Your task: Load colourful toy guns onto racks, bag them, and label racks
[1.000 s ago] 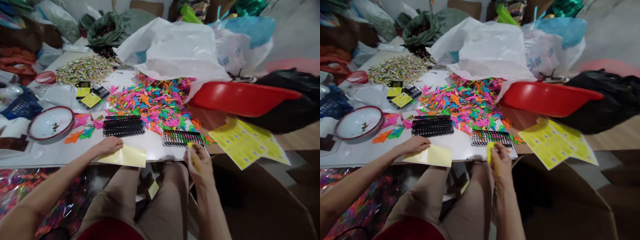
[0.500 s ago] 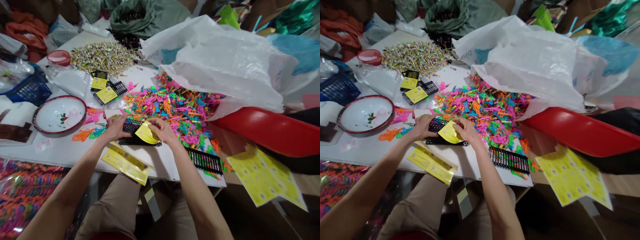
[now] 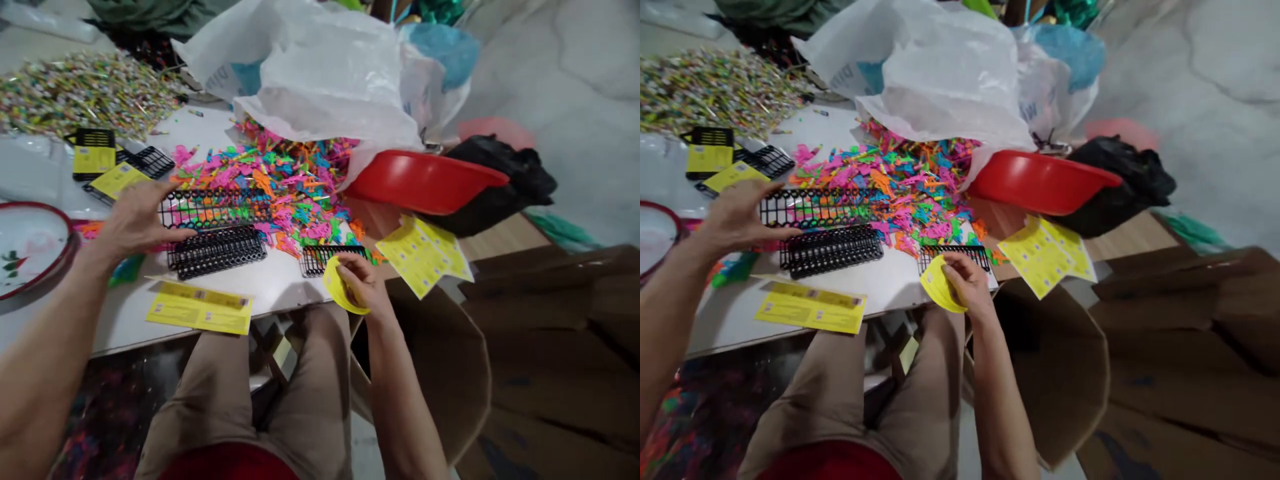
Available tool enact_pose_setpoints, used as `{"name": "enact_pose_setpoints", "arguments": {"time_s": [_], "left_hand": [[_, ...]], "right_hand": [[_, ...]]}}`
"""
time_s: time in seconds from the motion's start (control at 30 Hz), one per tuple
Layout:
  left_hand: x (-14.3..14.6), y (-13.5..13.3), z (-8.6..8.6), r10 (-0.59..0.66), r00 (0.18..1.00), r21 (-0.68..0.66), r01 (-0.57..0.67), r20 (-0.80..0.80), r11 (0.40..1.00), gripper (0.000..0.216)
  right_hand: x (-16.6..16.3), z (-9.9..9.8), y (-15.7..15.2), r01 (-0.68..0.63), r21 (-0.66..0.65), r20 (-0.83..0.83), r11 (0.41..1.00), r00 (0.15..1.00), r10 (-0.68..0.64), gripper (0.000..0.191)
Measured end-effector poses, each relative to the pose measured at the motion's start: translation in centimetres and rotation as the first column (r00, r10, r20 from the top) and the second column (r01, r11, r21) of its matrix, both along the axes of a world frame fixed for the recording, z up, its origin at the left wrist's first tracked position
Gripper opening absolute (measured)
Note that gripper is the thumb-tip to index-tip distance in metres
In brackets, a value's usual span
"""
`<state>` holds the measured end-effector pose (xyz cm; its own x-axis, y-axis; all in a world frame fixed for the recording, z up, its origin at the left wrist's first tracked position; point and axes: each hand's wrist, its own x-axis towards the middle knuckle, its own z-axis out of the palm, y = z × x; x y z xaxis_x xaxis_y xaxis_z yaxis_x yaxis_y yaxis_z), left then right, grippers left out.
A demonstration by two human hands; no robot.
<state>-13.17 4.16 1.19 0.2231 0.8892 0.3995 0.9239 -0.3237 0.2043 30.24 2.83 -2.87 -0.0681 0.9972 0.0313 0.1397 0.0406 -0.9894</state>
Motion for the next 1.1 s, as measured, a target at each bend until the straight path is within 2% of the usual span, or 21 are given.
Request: {"name": "enact_pose_setpoints", "arguments": {"time_s": [0.07,0.13,0.17,0.23,0.3,0.4,0.47,0.57,0.67,0.77,0.9,1.1], "left_hand": [[3.9,0.1,2.1,-0.073,0.996,0.061,0.070,0.052,0.996,0.093],[9.3,-0.5,2.2,-0.218,0.976,0.030,0.217,0.019,0.976,0.092],[12.1,-0.9,1.5,-0.291,0.957,-0.038,0.291,0.004,0.956,0.093],[16.8,-1.9,-1.3,-0.399,0.917,-0.203,0.390,-0.005,0.898,0.091],[19.3,-2.6,-4.6,-0.405,0.914,-0.350,0.367,-0.039,0.862,0.086],[18.8,-3.2,-8.1,-0.412,0.910,-0.478,0.340,-0.050,0.810,0.083],[17.0,-3.5,-9.0,-0.428,0.903,-0.506,0.355,-0.031,0.786,0.082],[14.6,-4.8,-9.0,-0.401,0.915,-0.417,0.379,0.038,0.826,0.074],[13.4,-6.5,-9.1,-0.351,0.929,-0.256,0.370,0.118,0.893,0.045],[13.1,-7.8,-9.6,-0.336,0.931,-0.194,0.359,0.141,0.913,0.022],[13.3,-8.0,-10.4,-0.324,0.923,-0.189,0.363,0.208,0.912,0.017],[13.5,-7.8,-11.1,-0.336,0.908,-0.191,0.387,0.251,0.902,0.019]], "right_hand": [[2.4,0.3,-1.9,0.078,0.002,-0.062,0.997,0.995,-0.078,0.030],[4.3,0.9,-3.5,0.155,-0.005,-0.109,0.988,0.982,-0.155,0.032],[4.9,1.3,-4.2,0.179,-0.010,-0.120,0.984,0.977,-0.179,0.032],[5.7,2.1,-5.1,0.171,-0.010,-0.104,0.985,0.980,-0.172,0.032],[5.6,2.5,-5.5,0.082,-0.001,-0.041,0.997,0.996,-0.082,0.028],[3.7,1.4,-5.0,-0.127,-0.034,0.083,0.991,0.988,0.130,0.022],[1.7,-0.2,-4.1,-0.240,-0.062,0.152,0.969,0.957,0.247,0.021],[-1.6,-2.1,-2.3,-0.345,-0.036,0.275,0.938,0.899,0.341,0.020],[-4.0,-2.8,-0.3,-0.428,0.031,0.396,0.903,0.835,0.381,0.021],[-5.0,-3.1,1.5,-0.485,0.051,0.482,0.873,0.778,0.404,0.022],[-5.5,-4.0,2.8,-0.546,0.033,0.552,0.837,0.708,0.440,0.021],[-6.2,-4.8,3.0,-0.626,0.001,0.547,0.779,0.653,0.524,0.019]]}}
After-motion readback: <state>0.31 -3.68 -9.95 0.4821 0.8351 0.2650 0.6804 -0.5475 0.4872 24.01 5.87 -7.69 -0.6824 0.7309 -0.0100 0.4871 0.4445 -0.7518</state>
